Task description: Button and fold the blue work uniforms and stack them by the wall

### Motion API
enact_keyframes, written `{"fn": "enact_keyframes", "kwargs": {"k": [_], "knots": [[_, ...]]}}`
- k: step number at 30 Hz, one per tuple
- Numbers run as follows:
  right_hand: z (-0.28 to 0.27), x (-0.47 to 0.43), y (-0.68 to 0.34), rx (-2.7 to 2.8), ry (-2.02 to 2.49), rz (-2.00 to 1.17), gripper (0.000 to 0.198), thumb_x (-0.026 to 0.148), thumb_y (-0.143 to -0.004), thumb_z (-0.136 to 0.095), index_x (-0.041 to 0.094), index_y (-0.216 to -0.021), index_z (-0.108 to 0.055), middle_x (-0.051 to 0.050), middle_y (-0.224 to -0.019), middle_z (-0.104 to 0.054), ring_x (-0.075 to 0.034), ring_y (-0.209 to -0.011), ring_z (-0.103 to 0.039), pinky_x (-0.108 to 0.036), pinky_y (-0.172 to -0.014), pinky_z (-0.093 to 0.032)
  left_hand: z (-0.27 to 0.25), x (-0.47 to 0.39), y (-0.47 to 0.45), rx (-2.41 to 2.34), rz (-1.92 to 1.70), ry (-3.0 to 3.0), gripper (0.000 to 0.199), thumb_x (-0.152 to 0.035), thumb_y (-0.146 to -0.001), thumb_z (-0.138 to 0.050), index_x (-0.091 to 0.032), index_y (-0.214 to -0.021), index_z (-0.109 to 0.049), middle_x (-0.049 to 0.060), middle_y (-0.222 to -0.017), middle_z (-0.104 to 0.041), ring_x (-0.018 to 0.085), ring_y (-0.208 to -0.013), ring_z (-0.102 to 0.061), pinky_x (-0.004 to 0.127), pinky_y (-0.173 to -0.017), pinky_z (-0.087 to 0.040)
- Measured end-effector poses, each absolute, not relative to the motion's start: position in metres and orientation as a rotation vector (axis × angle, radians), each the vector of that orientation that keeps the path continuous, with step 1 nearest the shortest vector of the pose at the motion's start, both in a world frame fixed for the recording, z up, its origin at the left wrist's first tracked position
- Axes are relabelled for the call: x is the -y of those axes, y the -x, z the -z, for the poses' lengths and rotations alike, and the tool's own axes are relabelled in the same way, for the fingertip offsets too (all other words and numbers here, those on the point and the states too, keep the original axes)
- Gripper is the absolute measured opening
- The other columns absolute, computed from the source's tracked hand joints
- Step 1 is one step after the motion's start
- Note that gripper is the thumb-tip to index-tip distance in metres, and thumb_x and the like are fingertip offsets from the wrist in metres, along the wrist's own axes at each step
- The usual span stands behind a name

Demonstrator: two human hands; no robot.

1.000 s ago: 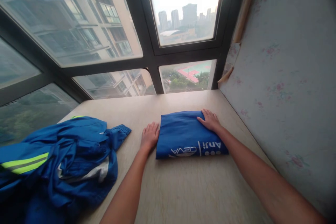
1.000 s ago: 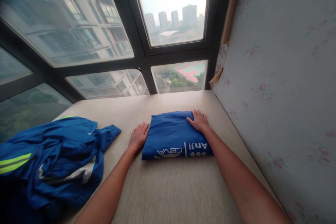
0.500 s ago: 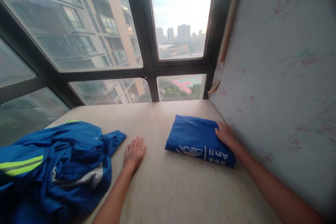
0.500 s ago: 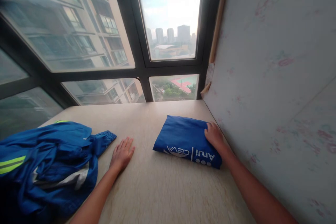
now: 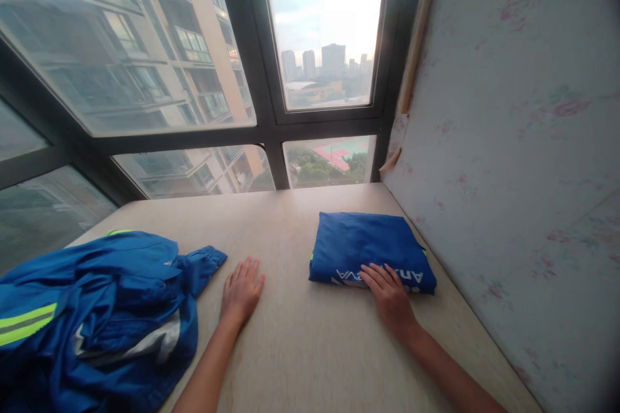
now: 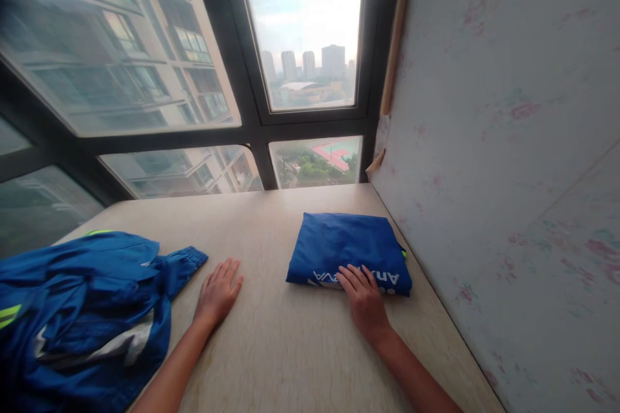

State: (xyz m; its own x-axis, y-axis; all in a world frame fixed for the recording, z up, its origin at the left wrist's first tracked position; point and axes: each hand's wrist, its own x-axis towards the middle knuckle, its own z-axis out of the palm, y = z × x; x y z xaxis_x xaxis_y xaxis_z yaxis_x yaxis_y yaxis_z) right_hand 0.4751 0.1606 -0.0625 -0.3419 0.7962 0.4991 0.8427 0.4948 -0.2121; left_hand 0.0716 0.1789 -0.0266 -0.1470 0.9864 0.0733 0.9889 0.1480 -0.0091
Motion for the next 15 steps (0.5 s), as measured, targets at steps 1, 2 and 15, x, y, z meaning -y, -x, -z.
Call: {"fn": "enact_keyframes", "kwargs": {"k": [1,2,15], "knots": [[0.062,-0.17,-0.484,2.191,1.367,0.117,0.059,0.001,-0.086,-0.034,0.03,-0.13,-0.06,-0.001,-0.136,-0.06,-0.02,-0.129,-0.051,-0.046,-0.115,-0.028,0.027,-0.179,-0.072,2.331,0.064,2.009,0.054,-0.039,-0.096,-0.033,-0.021,-0.146,-0.042,0.007,-0.156,-0.035,0.025,-0.143,-0.03,0.045,-0.117,-0.023],[0.062,-0.179,-0.491,2.18,1.39,0.123,0.059,0.001,-0.085,-0.033,0.03,-0.129,-0.061,-0.001,-0.135,-0.06,-0.021,-0.129,-0.051,-0.047,-0.115,-0.027,0.028,-0.18,-0.071,2.329,0.065,2.007,0.054,-0.039,-0.096,-0.033,-0.021,-0.146,-0.042,0.007,-0.156,-0.035,0.025,-0.143,-0.031,0.045,-0.117,-0.023],[0.059,-0.302,-0.504,2.145,1.518,0.105,0.054,0.002,-0.088,-0.031,0.024,-0.125,-0.064,-0.002,-0.134,-0.061,-0.019,-0.129,-0.049,-0.043,-0.115,-0.024,0.03,-0.181,-0.071,2.315,0.02,1.999,0.054,-0.038,-0.096,-0.032,-0.019,-0.146,-0.042,0.007,-0.156,-0.034,0.026,-0.143,-0.03,0.046,-0.115,-0.025]]}}
